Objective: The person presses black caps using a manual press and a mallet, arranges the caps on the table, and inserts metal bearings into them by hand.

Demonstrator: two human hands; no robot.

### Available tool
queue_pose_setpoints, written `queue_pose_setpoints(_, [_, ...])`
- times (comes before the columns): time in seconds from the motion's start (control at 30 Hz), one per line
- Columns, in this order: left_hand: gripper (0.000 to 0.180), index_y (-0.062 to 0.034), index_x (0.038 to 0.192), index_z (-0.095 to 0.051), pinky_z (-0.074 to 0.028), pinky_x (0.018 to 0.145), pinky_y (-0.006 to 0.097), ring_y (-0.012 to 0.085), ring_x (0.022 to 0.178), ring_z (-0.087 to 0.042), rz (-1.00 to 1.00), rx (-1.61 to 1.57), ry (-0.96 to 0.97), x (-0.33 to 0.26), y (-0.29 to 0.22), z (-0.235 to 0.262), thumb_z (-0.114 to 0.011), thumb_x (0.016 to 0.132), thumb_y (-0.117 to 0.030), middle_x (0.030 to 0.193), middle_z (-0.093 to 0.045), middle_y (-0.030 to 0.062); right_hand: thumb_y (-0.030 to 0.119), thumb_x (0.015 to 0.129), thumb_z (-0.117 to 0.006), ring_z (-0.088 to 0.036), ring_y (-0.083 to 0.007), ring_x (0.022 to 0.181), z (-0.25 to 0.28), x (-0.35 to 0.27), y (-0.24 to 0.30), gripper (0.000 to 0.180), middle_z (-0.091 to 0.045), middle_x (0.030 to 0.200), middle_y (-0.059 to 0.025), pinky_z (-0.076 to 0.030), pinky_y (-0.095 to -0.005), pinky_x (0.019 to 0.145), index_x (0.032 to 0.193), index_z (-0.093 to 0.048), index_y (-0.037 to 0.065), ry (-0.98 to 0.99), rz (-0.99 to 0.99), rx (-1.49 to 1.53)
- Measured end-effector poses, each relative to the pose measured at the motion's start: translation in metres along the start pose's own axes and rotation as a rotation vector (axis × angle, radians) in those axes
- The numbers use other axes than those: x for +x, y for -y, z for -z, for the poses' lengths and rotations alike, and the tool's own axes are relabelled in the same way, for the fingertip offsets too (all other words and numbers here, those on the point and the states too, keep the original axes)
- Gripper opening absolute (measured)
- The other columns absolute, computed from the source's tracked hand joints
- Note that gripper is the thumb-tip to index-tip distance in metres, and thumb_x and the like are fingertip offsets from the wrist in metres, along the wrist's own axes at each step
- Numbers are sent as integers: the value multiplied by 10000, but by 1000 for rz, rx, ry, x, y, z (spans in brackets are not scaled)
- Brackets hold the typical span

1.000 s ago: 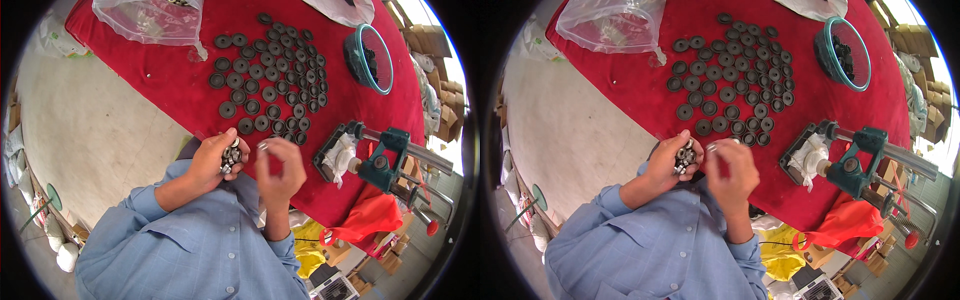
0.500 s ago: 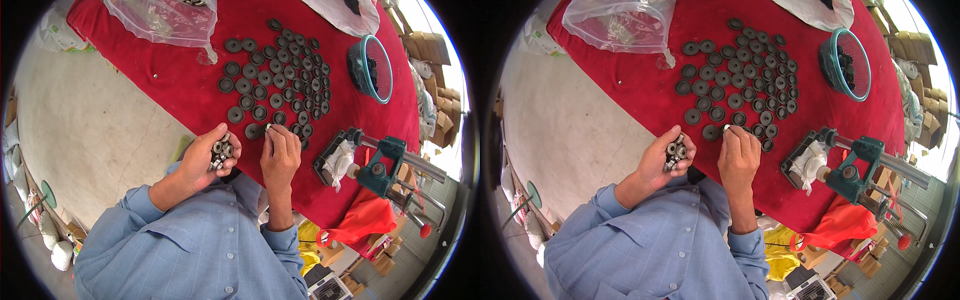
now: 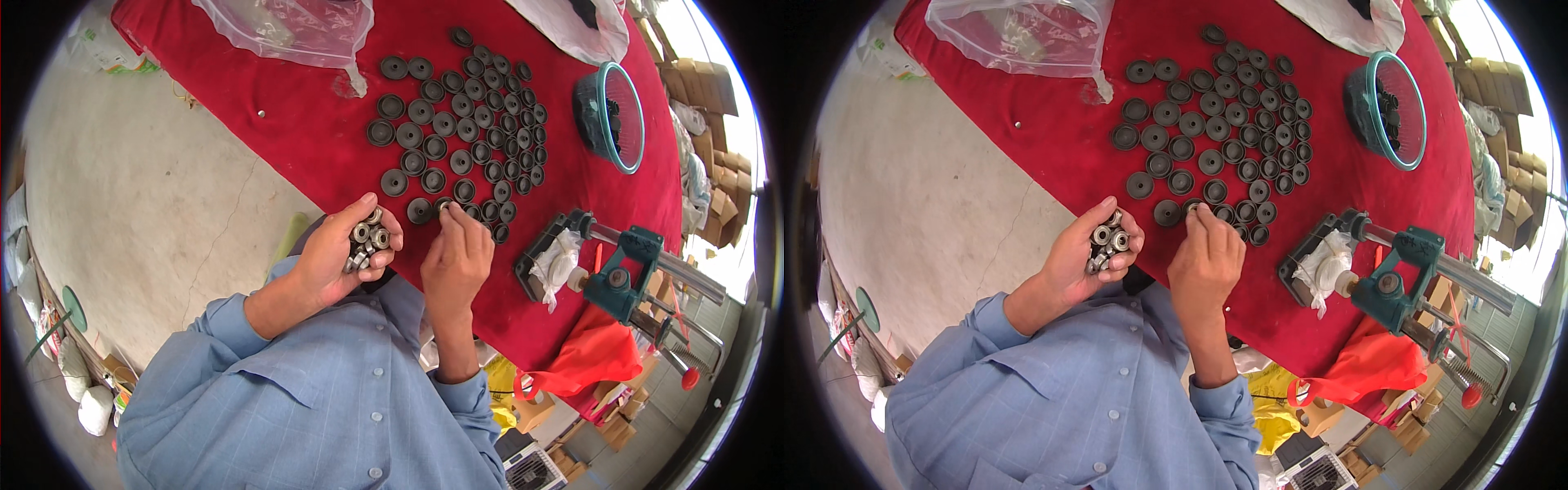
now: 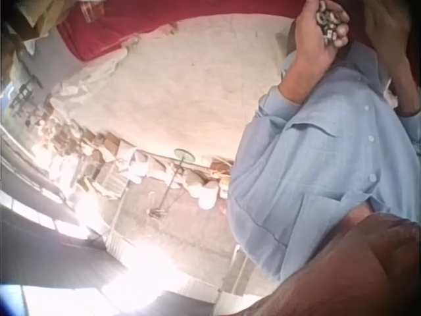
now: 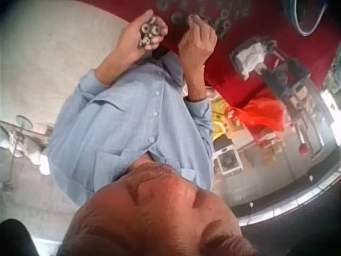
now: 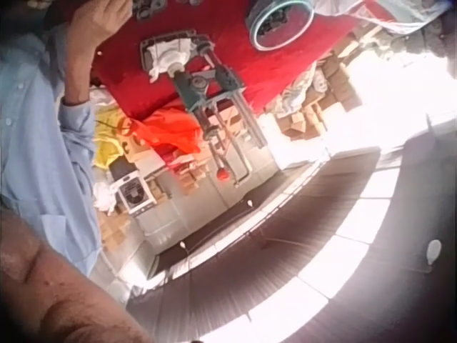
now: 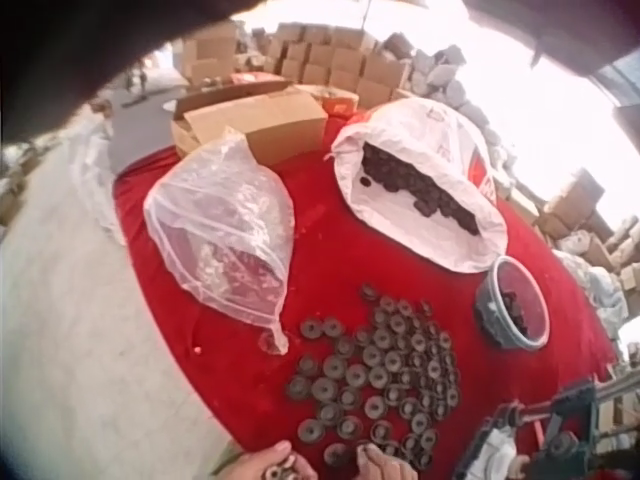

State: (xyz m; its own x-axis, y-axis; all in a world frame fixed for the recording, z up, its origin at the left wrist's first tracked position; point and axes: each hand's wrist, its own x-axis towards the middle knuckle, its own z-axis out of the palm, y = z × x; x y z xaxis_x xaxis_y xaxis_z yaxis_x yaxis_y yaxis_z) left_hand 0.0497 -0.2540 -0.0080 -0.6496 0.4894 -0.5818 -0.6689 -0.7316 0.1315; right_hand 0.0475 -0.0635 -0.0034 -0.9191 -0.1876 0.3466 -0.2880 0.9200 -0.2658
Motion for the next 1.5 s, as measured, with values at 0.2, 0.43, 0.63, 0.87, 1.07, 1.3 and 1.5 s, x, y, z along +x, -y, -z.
queue_pose_setpoints(0.2, [469,-39,986,-666,-408,450,236,132,629,-581,-24,-77,66,1,0,3,-465,1109,-444,887,-671,105,-52,962,-636,-691,-209,1090,27,-7,41,332,-691,1221,-138,-553,-327,957,1293,-611,-50,204,-607,1037])
queue_pose_setpoints(0.43, [496,-27,980,-669,-402,430,236,118,561,-568,-36,42,58,-1,-4,2,-448,1113,-451,858,-678,99,35,992,-703,-687,-172,1078,19,-7,42,296,-712,1168,-121,-536,-293,963,1258,-621,-67,328,-810,1434])
queue_pose_setpoints(0.63, [507,-10,987,-674,-405,419,244,123,526,-568,12,50,68,-2,-5,0,-435,1119,-437,864,-700,125,40,954,-760,-695,-135,1008,15,-12,35,236,-730,1066,-90,-548,-272,923,1152,-661,-43,318,-897,1500])
queue_pose_setpoints(0.87, [446,-3,1042,-670,-454,470,244,146,648,-624,-15,-96,38,2,-6,-3,-455,1115,-388,966,-723,161,-46,894,-751,-707,-129,909,8,-8,36,150,-743,1003,-82,-590,-295,789,1025,-681,-27,90,-612,1064])
queue_pose_setpoints(1.07, [391,-7,1103,-674,-542,549,265,191,779,-682,-35,-256,23,-1,-16,8,-494,1101,-355,1081,-729,182,-71,819,-785,-721,-268,871,-6,7,16,208,-728,1004,-118,-586,-328,758,989,-693,5,-134,-215,461])
queue_pose_setpoints(1.3, [422,43,1212,-657,-652,894,410,291,1059,-734,-63,-265,-38,-2,-19,5,-466,1111,-320,1194,-712,210,-57,816,-785,-686,-292,879,-15,5,17,185,-709,1054,-111,-566,-378,750,974,-699,-14,-60,28,201])
queue_pose_setpoints(1.5, [428,50,1220,-650,-621,979,437,304,1103,-719,-52,-320,28,-2,-21,11,-448,1117,-313,1222,-702,212,-27,850,-741,-683,-266,899,-14,0,21,144,-715,1086,-101,-564,-359,750,993,-734,-27,-27,132,38])
